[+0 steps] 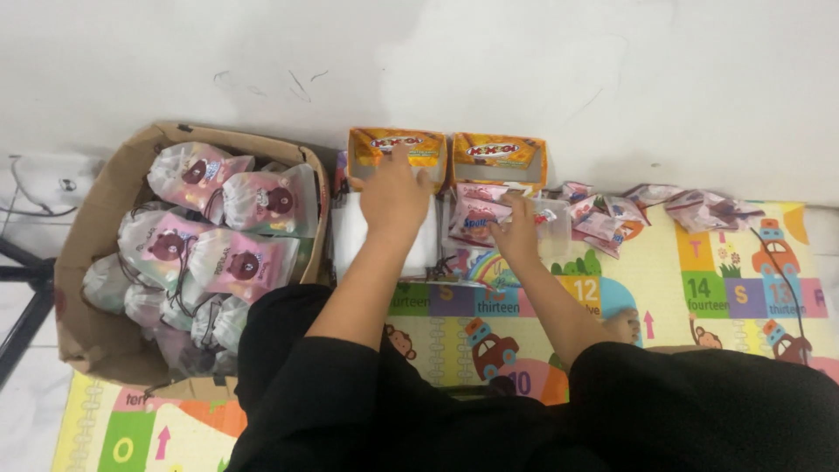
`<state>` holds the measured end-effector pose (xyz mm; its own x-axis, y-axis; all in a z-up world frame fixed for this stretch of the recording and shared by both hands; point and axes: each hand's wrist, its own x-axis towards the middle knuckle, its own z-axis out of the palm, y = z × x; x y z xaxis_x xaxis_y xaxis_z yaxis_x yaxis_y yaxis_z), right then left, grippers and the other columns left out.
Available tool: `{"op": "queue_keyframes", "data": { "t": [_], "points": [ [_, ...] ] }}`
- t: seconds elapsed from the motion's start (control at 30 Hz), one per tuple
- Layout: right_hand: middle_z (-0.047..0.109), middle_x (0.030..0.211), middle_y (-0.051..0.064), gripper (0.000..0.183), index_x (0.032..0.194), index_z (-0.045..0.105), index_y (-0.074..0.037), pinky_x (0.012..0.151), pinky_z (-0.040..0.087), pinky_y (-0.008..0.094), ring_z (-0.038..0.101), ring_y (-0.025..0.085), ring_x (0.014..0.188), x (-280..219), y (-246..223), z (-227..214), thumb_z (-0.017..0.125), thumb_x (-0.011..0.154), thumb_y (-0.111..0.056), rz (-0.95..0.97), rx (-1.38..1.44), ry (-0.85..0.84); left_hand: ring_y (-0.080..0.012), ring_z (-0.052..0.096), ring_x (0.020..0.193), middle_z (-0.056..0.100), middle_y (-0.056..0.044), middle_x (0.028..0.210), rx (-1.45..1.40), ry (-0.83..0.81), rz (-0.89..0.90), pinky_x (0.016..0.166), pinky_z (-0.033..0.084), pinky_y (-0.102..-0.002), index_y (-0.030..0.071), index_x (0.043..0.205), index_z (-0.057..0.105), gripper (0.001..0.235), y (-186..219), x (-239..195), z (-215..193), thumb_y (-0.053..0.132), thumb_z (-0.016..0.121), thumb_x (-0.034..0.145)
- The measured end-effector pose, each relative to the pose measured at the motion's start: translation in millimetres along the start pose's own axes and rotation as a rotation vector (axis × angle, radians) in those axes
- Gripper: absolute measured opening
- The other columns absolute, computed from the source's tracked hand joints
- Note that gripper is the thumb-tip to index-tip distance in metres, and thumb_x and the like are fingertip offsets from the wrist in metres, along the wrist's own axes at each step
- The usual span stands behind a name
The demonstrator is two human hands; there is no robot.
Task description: The person sits on a colorful play mat and packs small snack packets into white drawstring bags. They pick up packets from a plastic container and the floor, place them inside the bags, and then put the filled bags into a cardboard box.
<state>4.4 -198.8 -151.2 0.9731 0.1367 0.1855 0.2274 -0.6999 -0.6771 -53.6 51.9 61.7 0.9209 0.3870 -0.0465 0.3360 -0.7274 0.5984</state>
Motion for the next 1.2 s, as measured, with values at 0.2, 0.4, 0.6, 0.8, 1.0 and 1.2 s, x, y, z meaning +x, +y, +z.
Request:
{"op": "queue_keyframes", "data": {
  "t": [0.2, 0.4, 0.6, 0.8, 1.0, 1.2],
  "points": [
    [0.059, 0.111, 0.017, 0.039, 0.114, 0.069, -0.009, 0.096, 0.040, 0.052, 0.056, 0.039, 0.109, -34, -91, 1, 0.083, 0.081, -0.022, -0.251, -0.346, 0.157, -0.0424, 0.072, 0.095, 0.069, -0.018, 0.102, 0.219, 0.060, -0.047, 0.076, 0.059, -0.057, 0.005, 0.120, 0.064, 0.041, -36, 21, -13, 0.034, 0.067, 0.091],
    [0.062, 0.133, 0.007, 0.042, 0.122, 0.068, -0.026, 0.097, 0.031, 0.051, 0.048, 0.031, 0.130, -69, -81, 74, 0.074, 0.083, -0.040, -0.632, -0.613, -0.259, -0.0428, 0.071, 0.097, 0.069, -0.018, 0.102, 0.243, -0.021, -0.095, 0.077, 0.058, -0.059, 0.006, 0.120, 0.064, 0.043, -39, 26, -6, 0.037, 0.069, 0.090],
    [0.065, 0.090, 0.009, 0.022, 0.098, 0.070, -0.019, 0.103, 0.031, 0.063, 0.061, 0.032, 0.102, -74, -32, 130, 0.074, 0.077, -0.013, -0.872, -0.512, -0.001, -0.0424, 0.071, 0.098, 0.069, -0.017, 0.104, 0.233, -0.074, -0.074, 0.081, 0.058, -0.056, 0.006, 0.118, 0.063, 0.036, -42, 16, -10, 0.030, 0.062, 0.092],
    [0.063, 0.075, 0.005, 0.013, 0.081, 0.067, -0.015, 0.110, 0.025, 0.058, 0.062, 0.026, 0.097, -76, -24, 122, 0.073, 0.082, -0.003, -0.847, -0.457, -0.128, -0.0457, 0.071, 0.099, 0.069, -0.021, 0.107, 0.229, -0.096, -0.044, 0.082, 0.058, -0.059, 0.002, 0.120, 0.062, 0.042, -49, 14, -11, 0.030, 0.068, 0.089],
    [0.067, 0.096, 0.001, 0.014, 0.103, 0.073, -0.022, 0.098, 0.028, 0.054, 0.056, 0.023, 0.107, -45, -89, 56, 0.065, 0.092, -0.017, -0.703, -0.489, -0.076, -0.0461, 0.071, 0.098, 0.070, -0.024, 0.103, 0.184, -0.132, -0.046, 0.079, 0.058, -0.060, 0.001, 0.121, 0.064, 0.039, -56, 17, -3, 0.026, 0.063, 0.091],
    [0.044, 0.147, 0.015, 0.017, 0.091, 0.077, -0.019, 0.105, 0.042, 0.040, 0.044, 0.034, 0.138, -14, -161, -34, 0.066, 0.094, -0.006, -0.514, 0.369, 0.146, -0.0520, 0.061, 0.118, 0.063, -0.030, 0.126, 0.098, -0.298, 0.119, 0.094, 0.049, -0.067, 0.004, 0.138, 0.059, 0.047, -35, 10, -24, 0.021, 0.063, 0.094]
  ]
}}
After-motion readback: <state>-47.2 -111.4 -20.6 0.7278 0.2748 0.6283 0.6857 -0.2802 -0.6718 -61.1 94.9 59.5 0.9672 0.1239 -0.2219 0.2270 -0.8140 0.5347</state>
